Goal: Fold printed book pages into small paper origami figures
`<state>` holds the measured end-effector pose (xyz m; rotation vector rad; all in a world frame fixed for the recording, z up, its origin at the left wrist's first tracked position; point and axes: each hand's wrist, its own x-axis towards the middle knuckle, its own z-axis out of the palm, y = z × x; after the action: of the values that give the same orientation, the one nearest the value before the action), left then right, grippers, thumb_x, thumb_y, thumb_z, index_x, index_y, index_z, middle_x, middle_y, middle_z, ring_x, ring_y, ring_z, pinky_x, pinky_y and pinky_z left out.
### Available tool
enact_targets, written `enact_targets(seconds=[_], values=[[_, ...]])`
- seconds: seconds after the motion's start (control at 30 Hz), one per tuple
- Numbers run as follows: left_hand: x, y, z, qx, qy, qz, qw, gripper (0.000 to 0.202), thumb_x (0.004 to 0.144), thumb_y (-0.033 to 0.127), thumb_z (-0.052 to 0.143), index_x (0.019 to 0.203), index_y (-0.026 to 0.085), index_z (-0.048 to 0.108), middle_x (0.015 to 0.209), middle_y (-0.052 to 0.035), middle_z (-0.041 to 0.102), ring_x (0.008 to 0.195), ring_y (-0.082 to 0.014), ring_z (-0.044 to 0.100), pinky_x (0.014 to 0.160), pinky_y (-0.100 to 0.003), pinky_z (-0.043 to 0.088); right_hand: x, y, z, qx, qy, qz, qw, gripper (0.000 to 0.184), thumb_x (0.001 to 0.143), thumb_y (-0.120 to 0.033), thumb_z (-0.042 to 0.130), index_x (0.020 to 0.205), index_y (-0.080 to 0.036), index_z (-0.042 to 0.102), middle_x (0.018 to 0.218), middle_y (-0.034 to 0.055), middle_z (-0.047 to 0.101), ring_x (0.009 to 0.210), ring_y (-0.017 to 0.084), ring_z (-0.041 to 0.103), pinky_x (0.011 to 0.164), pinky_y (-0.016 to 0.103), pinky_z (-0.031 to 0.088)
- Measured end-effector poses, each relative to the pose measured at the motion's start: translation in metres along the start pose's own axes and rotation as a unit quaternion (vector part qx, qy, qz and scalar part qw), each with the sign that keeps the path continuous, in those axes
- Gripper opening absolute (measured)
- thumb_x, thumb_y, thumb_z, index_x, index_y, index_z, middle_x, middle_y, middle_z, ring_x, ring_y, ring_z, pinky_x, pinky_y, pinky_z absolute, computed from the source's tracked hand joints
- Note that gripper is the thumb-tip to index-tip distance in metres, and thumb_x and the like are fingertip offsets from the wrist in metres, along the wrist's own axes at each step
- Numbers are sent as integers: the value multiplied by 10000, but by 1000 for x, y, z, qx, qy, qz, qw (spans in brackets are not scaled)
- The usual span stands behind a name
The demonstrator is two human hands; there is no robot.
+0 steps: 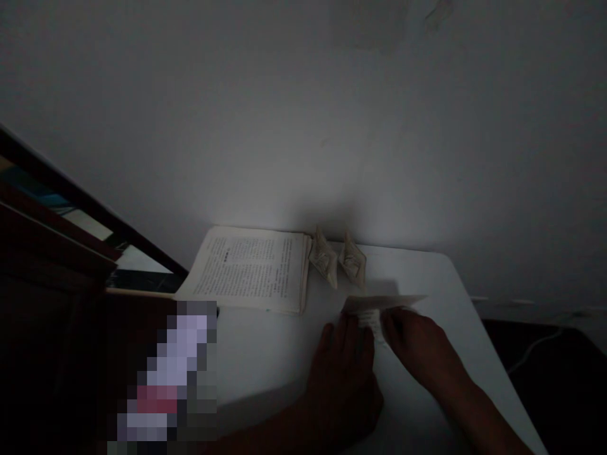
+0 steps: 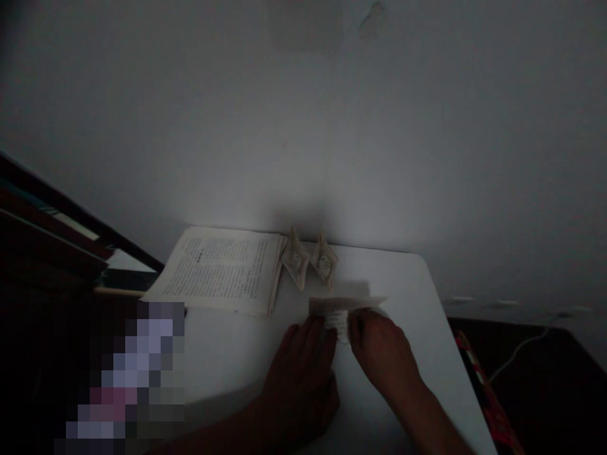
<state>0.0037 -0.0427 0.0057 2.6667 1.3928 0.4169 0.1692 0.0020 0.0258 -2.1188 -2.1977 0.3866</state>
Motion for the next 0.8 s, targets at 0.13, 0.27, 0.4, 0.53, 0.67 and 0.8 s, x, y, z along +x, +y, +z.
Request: enact_targets(seconds=[0.13, 0.27, 0.4, 0.53, 0.67, 0.8], values=[[2, 0, -2, -1, -8, 12, 1000, 600, 777, 282, 437, 1326, 52, 367, 1384, -192, 367, 1306, -340, 256, 1030, -510, 262, 0, 0, 1, -9, 12, -4, 1000, 343, 907, -305, 332, 792, -194, 636, 822, 80, 705, 746, 224, 661, 623, 295, 389], [2, -1, 0, -3, 4, 10, 1000, 576, 816, 305, 414, 1316, 22, 377, 1377, -193, 377, 1309, -327, 251, 1059, -473, 239, -1, 2, 3, -18, 20, -5, 1000, 332, 901, -293, 343, 794, -184, 638, 812, 87, 705, 723, 218, 661, 603, 290, 385], [1, -3, 1, -11, 3, 7, 1000, 577, 836, 315, 393, 1332, 23, 353, 1386, -192, 362, 1307, -328, 260, 1059, -478, 245, -1, 2, 3, -16, 16, -3, 1000, 334, 902, -302, 340, 794, -187, 634, 804, 80, 703, 723, 219, 661, 599, 291, 382], [1, -5, -1, -20, -2, -1, 1000, 578, 848, 327, 391, 1342, 30, 340, 1384, -191, 366, 1293, -332, 290, 1055, -488, 262, 0, 1, 2, -12, 12, -2, 1000, 340, 904, -305, 332, 813, -189, 638, 818, 83, 706, 722, 223, 661, 602, 296, 386], [2, -6, -3, -29, -5, 5, 1000, 572, 853, 336, 392, 1325, 14, 358, 1364, -201, 385, 1282, -333, 309, 1062, -479, 264, 0, 1, 2, -18, 15, -3, 1000, 336, 898, -293, 339, 812, -181, 644, 823, 94, 707, 721, 226, 662, 597, 298, 388], [3, -6, -2, -36, 4, 13, 999, 573, 854, 342, 398, 1311, -1, 369, 1351, -209, 395, 1280, -335, 310, 1069, -468, 261, 0, 0, 3, -22, 16, 2, 1000, 331, 899, -292, 339, 797, -188, 636, 803, 88, 706, 708, 227, 663, 589, 300, 388]])
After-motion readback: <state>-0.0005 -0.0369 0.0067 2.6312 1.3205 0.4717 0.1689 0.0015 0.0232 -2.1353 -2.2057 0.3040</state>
